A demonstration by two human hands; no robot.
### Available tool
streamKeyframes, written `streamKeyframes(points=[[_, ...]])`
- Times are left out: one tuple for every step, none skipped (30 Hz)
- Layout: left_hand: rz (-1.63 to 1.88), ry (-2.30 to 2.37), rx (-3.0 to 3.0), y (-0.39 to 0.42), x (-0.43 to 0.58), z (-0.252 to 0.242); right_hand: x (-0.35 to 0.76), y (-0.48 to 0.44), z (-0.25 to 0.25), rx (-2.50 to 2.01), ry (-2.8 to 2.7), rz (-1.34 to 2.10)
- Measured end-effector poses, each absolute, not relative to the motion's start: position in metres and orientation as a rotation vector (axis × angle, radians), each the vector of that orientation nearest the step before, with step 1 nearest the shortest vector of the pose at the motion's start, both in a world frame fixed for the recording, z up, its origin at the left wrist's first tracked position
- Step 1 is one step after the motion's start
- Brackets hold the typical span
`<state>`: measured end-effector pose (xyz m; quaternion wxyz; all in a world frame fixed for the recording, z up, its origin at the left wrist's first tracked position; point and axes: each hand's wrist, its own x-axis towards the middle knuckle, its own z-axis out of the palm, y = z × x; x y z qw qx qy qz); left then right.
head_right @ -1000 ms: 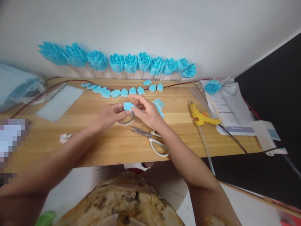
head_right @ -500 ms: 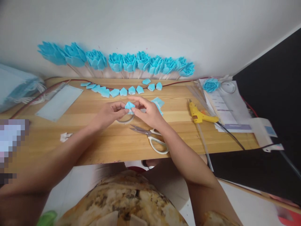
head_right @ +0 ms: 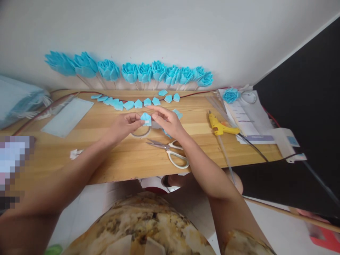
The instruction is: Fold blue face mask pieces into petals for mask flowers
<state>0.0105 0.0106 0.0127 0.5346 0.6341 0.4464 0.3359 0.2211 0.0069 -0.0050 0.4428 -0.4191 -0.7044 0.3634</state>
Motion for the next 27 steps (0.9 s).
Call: streamKeyframes(points=[[0.802, 1.058, 1.512, 0.010, 0.011, 0.013, 0.221, 0.007, -0.005, -1.035, -1.749, 0.910], [0.803, 1.052, 1.516, 0.010, 0.011, 0.014, 0.221, 0.008, -0.005, -1.031, -1.753, 0.916], [0.807, 1.047, 1.519, 0.009, 0.011, 0.015, 0.221, 0.008, -0.006, -1.026, -1.754, 0.913], [0.812, 1.042, 1.519, 0.009, 0.012, 0.015, 0.221, 0.009, -0.006, -1.020, -1.755, 0.905], [0.819, 1.034, 1.515, 0.009, 0.012, 0.015, 0.221, 0.009, -0.007, -1.017, -1.755, 0.895], [0.825, 1.024, 1.508, 0.009, 0.012, 0.015, 0.221, 0.009, -0.007, -1.016, -1.754, 0.887], [0.825, 1.011, 1.500, 0.009, 0.013, 0.015, 0.221, 0.009, -0.007, -1.015, -1.755, 0.879], [0.820, 0.997, 1.495, 0.009, 0.014, 0.014, 0.220, 0.008, -0.008, -1.014, -1.759, 0.871], [0.813, 0.988, 1.495, 0.009, 0.015, 0.013, 0.219, 0.008, -0.008, -1.014, -1.767, 0.859], [0.810, 0.988, 1.500, 0.009, 0.015, 0.012, 0.218, 0.007, -0.008, -1.013, -1.777, 0.845], [0.812, 0.996, 1.506, 0.009, 0.016, 0.011, 0.217, 0.006, -0.008, -1.010, -1.787, 0.830], [0.820, 1.009, 1.510, 0.009, 0.016, 0.010, 0.216, 0.006, -0.008, -1.005, -1.796, 0.819], [0.833, 1.025, 1.512, 0.009, 0.017, 0.009, 0.216, 0.005, -0.007, -1.000, -1.802, 0.814], [0.851, 1.038, 1.508, 0.009, 0.016, 0.008, 0.216, 0.005, -0.007, -0.994, -1.799, 0.820], [0.869, 1.046, 1.501, 0.009, 0.016, 0.007, 0.217, 0.005, -0.006, -0.990, -1.784, 0.832], [0.888, 1.049, 1.489, 0.009, 0.015, 0.007, 0.219, 0.006, -0.005, -0.988, -1.755, 0.843], [0.906, 1.051, 1.475, 0.010, 0.014, 0.007, 0.222, 0.007, -0.004, -0.987, -1.712, 0.844], [0.926, 1.056, 1.458, 0.011, 0.013, 0.007, 0.225, 0.009, -0.003, -0.986, -1.660, 0.834], [0.941, 1.063, 1.441, 0.012, 0.012, 0.007, 0.228, 0.010, -0.001, -0.987, -1.606, 0.812], [0.952, 1.072, 1.426, 0.013, 0.012, 0.006, 0.231, 0.012, 0.000, -0.992, -1.554, 0.782], [0.957, 1.078, 1.413, 0.014, 0.011, 0.006, 0.235, 0.014, 0.002, -1.003, -1.510, 0.749], [0.958, 1.082, 1.402, 0.014, 0.011, 0.006, 0.239, 0.015, 0.003, -1.021, -1.472, 0.720], [0.958, 1.080, 1.394, 0.015, 0.010, 0.005, 0.242, 0.017, 0.004, -1.046, -1.439, 0.695], [0.958, 1.074, 1.390, 0.015, 0.010, 0.004, 0.246, 0.018, 0.005, -1.077, -1.413, 0.673], [0.956, 1.066, 1.390, 0.015, 0.010, 0.003, 0.249, 0.020, 0.005, -1.107, -1.392, 0.653], [0.953, 1.059, 1.393, 0.015, 0.010, 0.002, 0.251, 0.021, 0.004, -1.134, -1.377, 0.639], [0.948, 1.052, 1.399, 0.015, 0.010, 0.002, 0.254, 0.023, 0.004, -1.154, -1.365, 0.628]])
